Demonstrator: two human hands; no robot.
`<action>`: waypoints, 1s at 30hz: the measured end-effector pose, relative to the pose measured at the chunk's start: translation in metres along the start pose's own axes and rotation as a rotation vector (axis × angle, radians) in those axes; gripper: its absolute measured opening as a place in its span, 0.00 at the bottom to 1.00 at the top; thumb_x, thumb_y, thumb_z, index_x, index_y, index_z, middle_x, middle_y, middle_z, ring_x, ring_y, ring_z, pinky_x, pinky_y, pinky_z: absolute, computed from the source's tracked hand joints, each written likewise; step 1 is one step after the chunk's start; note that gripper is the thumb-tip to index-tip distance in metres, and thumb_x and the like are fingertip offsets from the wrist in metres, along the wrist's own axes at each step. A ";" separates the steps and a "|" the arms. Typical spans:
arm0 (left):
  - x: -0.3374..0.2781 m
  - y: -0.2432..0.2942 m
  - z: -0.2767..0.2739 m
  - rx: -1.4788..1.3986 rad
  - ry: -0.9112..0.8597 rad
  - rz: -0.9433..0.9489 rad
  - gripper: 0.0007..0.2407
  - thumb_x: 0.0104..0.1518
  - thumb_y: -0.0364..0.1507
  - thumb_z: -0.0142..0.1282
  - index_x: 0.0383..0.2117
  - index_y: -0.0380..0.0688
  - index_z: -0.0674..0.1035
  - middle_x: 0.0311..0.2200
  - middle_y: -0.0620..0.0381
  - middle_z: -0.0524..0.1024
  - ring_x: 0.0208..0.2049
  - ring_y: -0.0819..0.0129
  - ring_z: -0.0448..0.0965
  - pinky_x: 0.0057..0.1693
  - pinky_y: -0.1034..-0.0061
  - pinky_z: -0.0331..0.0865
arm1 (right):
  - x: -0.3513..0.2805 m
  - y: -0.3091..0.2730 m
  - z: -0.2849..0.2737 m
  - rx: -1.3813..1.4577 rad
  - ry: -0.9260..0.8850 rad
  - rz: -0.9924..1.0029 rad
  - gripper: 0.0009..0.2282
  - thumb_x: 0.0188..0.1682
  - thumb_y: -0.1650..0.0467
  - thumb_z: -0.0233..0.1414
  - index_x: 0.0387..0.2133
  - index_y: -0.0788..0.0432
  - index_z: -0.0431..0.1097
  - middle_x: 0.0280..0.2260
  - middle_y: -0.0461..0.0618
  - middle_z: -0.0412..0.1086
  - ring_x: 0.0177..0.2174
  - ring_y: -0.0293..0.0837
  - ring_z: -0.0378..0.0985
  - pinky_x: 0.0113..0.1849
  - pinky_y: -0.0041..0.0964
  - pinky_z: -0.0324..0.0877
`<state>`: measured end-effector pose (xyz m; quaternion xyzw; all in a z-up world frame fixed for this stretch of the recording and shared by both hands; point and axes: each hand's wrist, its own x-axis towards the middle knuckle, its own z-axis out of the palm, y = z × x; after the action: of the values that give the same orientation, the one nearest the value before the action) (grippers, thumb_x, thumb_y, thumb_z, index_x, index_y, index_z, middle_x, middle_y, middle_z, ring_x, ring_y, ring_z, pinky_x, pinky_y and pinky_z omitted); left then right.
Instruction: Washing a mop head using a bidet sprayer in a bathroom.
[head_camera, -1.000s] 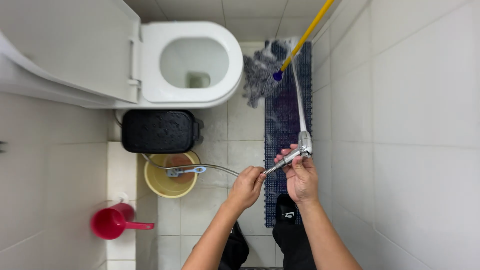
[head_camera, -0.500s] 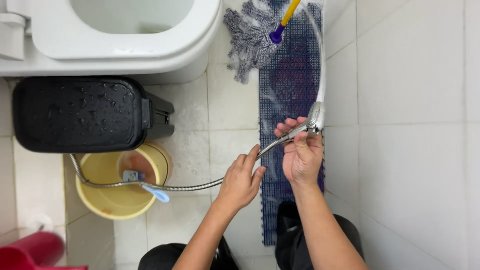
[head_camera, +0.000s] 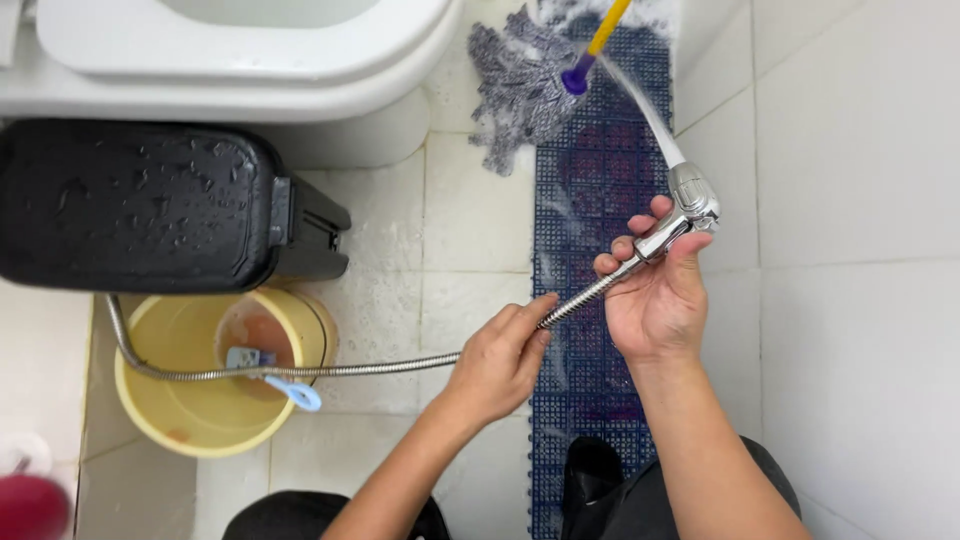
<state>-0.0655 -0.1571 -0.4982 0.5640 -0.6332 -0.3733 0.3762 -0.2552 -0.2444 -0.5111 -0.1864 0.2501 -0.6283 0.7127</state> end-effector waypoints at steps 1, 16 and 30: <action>-0.005 0.001 -0.002 0.014 -0.008 0.009 0.16 0.61 0.25 0.53 0.56 0.43 0.75 0.33 0.48 0.76 0.33 0.51 0.79 0.42 0.62 0.74 | -0.002 -0.002 -0.001 -0.013 -0.030 0.005 0.21 0.56 0.54 0.52 0.56 0.53 0.67 0.43 0.43 0.73 0.38 0.41 0.73 0.43 0.40 0.68; 0.000 0.001 -0.016 0.124 -0.235 0.079 0.11 0.60 0.28 0.57 0.48 0.48 0.82 0.32 0.51 0.77 0.34 0.52 0.80 0.41 0.62 0.74 | 0.004 -0.024 -0.031 -0.032 0.018 0.183 0.23 0.58 0.52 0.50 0.54 0.57 0.70 0.37 0.43 0.72 0.30 0.41 0.70 0.32 0.36 0.64; 0.016 -0.004 0.004 0.147 -0.153 0.096 0.11 0.57 0.26 0.58 0.46 0.46 0.82 0.30 0.51 0.75 0.32 0.53 0.79 0.39 0.62 0.74 | 0.025 -0.022 -0.041 0.014 -0.060 0.123 0.23 0.59 0.53 0.49 0.56 0.58 0.68 0.40 0.46 0.73 0.33 0.42 0.72 0.34 0.37 0.64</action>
<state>-0.0686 -0.1727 -0.5032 0.5291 -0.7120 -0.3495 0.3016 -0.2947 -0.2706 -0.5343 -0.1843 0.2352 -0.5791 0.7585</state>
